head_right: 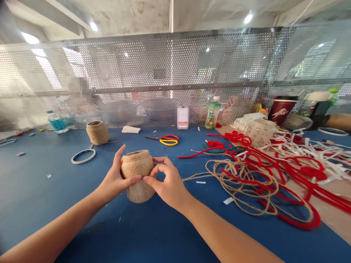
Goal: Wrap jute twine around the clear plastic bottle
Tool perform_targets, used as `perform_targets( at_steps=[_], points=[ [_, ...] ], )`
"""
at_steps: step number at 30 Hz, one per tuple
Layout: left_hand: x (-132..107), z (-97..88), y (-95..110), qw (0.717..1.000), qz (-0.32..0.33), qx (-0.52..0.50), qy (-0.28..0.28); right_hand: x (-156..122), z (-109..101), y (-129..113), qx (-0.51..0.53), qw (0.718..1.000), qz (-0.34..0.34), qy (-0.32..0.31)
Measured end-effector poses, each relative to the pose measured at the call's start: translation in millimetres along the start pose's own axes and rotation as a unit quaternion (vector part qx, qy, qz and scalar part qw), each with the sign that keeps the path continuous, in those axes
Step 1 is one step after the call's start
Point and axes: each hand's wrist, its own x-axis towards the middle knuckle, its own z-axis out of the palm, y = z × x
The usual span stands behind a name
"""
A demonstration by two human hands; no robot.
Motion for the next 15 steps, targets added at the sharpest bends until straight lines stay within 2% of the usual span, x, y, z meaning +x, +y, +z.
perform_targets(
  at_steps=[15],
  points=[
    [1.6, -2.3, 1.4, 1.0, 0.008, 0.025, -0.014, -2.8, 2.1, -2.5, -0.06, 0.997, -0.025, 0.028]
  ],
)
